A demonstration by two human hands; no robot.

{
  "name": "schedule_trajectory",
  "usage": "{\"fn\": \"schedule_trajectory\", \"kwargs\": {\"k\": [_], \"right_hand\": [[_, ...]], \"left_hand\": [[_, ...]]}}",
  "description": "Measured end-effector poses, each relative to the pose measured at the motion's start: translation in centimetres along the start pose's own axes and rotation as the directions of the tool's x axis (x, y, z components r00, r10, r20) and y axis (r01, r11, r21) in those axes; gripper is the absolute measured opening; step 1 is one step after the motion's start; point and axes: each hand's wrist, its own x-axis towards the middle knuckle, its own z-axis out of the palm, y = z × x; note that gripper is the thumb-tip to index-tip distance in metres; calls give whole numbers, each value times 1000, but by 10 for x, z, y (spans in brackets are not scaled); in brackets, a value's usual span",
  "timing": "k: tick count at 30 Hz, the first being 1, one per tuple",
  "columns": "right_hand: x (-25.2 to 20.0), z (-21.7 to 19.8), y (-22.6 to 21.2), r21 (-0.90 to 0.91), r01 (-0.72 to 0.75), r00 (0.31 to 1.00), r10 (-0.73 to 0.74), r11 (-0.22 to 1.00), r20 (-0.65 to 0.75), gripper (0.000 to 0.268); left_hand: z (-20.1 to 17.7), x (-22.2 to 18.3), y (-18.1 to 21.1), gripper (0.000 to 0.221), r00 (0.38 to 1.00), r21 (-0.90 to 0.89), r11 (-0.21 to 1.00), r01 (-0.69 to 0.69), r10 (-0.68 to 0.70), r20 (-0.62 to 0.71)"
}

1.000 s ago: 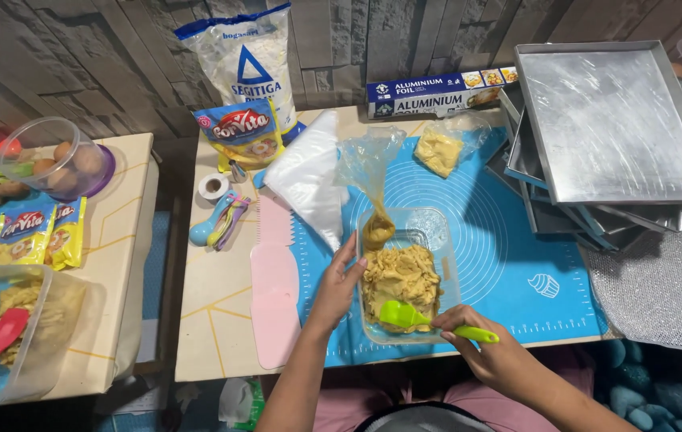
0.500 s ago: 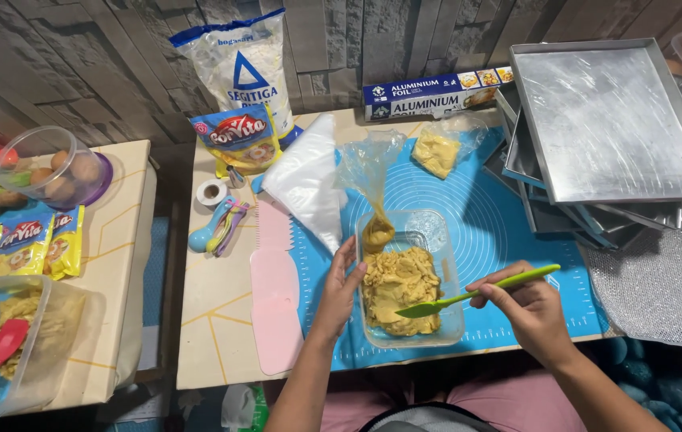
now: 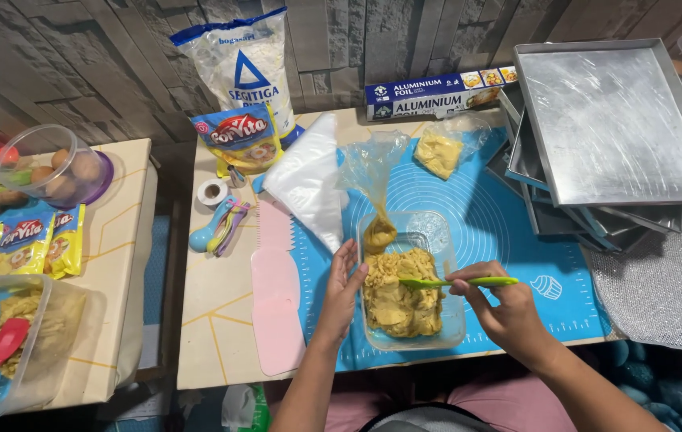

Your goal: Filling a plastic piping bag with dough using a spatula and then squeezing it down.

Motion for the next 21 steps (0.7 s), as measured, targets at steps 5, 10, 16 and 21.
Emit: {"fn": "schedule_trajectory", "kwargs": {"k": [5, 10, 16, 21], "right_hand": [[1, 16, 9, -21, 54, 997, -53, 998, 54, 13], [7, 28, 11, -8, -74, 995, 73, 997, -74, 5], [12, 15, 44, 345, -226, 942, 295, 911, -161, 7], [-3, 16, 71, 590, -290, 862, 474, 754, -181, 6]], "left_hand": [[1, -2, 4, 69, 1000, 3, 1000, 8, -8, 1], [3, -6, 3, 69, 997, -17, 997, -78, 79, 25], [2, -4, 2, 70, 997, -24, 997, -74, 74, 21], [1, -6, 3, 69, 996, -41, 996, -78, 80, 42]]}}
